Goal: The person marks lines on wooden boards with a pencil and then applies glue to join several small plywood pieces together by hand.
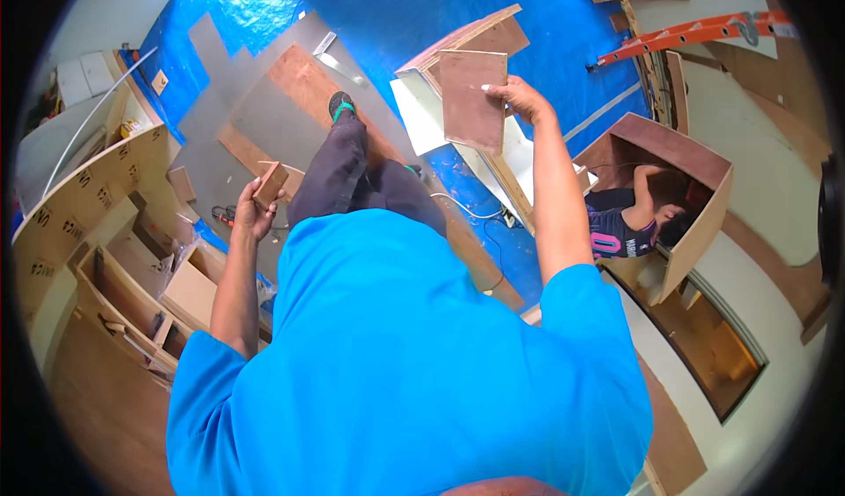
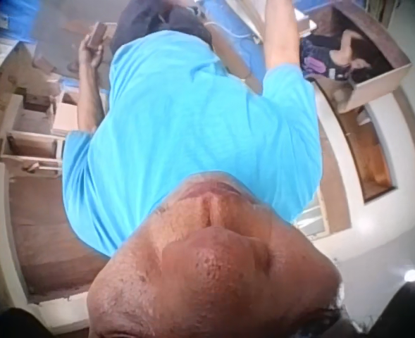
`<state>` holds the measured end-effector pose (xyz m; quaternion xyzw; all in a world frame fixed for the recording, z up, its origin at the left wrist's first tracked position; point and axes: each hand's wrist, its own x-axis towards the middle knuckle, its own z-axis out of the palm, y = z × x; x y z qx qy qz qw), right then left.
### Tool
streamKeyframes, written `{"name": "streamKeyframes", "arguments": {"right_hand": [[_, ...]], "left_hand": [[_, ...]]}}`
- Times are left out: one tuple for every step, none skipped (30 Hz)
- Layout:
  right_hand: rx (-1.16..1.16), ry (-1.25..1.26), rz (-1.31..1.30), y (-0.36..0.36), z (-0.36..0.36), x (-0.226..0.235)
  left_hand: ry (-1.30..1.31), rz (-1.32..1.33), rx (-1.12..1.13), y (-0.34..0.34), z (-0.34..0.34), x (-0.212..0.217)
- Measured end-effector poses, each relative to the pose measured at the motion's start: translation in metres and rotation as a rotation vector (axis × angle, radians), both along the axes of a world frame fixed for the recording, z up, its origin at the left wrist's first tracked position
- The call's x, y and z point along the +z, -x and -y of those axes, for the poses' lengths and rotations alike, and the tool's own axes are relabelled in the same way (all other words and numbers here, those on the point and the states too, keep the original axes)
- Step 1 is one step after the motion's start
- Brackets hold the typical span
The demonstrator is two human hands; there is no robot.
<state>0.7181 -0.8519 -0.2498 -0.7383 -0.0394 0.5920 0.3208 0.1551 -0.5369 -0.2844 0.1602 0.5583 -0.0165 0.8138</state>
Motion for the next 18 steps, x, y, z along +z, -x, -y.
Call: {"name": "streamKeyframes", "arguments": {"right_hand": [[-0.028, 0.017, 0.003, -0.003, -0.013, -0.004], [-0.018, 0.030, -0.005, -0.006, -0.024, -0.007], [-0.007, 0.071, -0.015, -0.014, -0.033, -0.011], [0.004, 0.111, -0.024, -0.021, -0.041, -0.015], [0.010, 0.121, -0.025, -0.028, -0.048, -0.019], [0.022, 0.134, -0.054, -0.032, -0.056, -0.021], [0.034, 0.147, -0.082, -0.036, -0.062, -0.023], [0.043, 0.154, -0.083, -0.038, -0.067, -0.025], [0.029, 0.154, -0.084, -0.040, -0.074, -0.024], [0.015, 0.155, -0.086, -0.041, -0.081, -0.022], [0.027, 0.160, -0.087, -0.041, -0.086, -0.022], [0.015, 0.155, -0.107, -0.041, -0.086, -0.022], [0.002, 0.151, -0.128, -0.042, -0.085, -0.022], [0.000, 0.152, -0.126, -0.045, -0.084, -0.021], [-0.039, 0.116, -0.189, -0.045, -0.087, -0.020], [-0.080, 0.080, -0.252, -0.045, -0.090, -0.019], [-0.078, 0.083, -0.253, -0.044, -0.092, -0.018], [-0.096, 0.044, -0.277, -0.044, -0.093, -0.020]], "left_hand": [[-0.007, -0.049, 0.010, 0.008, -0.008, -0.002], [-0.014, -0.098, 0.018, 0.016, -0.014, -0.004], [-0.011, -0.117, 0.006, 0.021, -0.022, -0.005], [0.000, -0.119, 0.013, 0.024, -0.028, -0.007], [0.009, -0.150, 0.000, 0.027, -0.035, -0.009], [0.014, -0.183, -0.011, 0.031, -0.041, -0.010], [0.021, -0.185, -0.002, 0.034, -0.046, -0.012], [0.033, -0.168, 0.003, 0.036, -0.051, -0.015], [0.043, -0.150, 0.013, 0.039, -0.054, -0.016], [0.048, -0.152, 0.025, 0.042, -0.055, -0.017], [0.036, -0.171, 0.064, 0.045, -0.055, -0.018], [0.019, -0.186, 0.092, 0.040, -0.057, -0.018], [0.020, -0.184, 0.092, 0.035, -0.058, -0.017], [0.028, -0.157, 0.096, 0.031, -0.057, -0.016], [0.038, -0.134, 0.106, 0.031, -0.055, -0.014], [0.040, -0.135, 0.109, 0.030, -0.053, -0.011], [0.046, -0.131, 0.111, 0.029, -0.052, -0.009], [0.048, -0.124, 0.111, 0.027, -0.051, -0.007]]}}
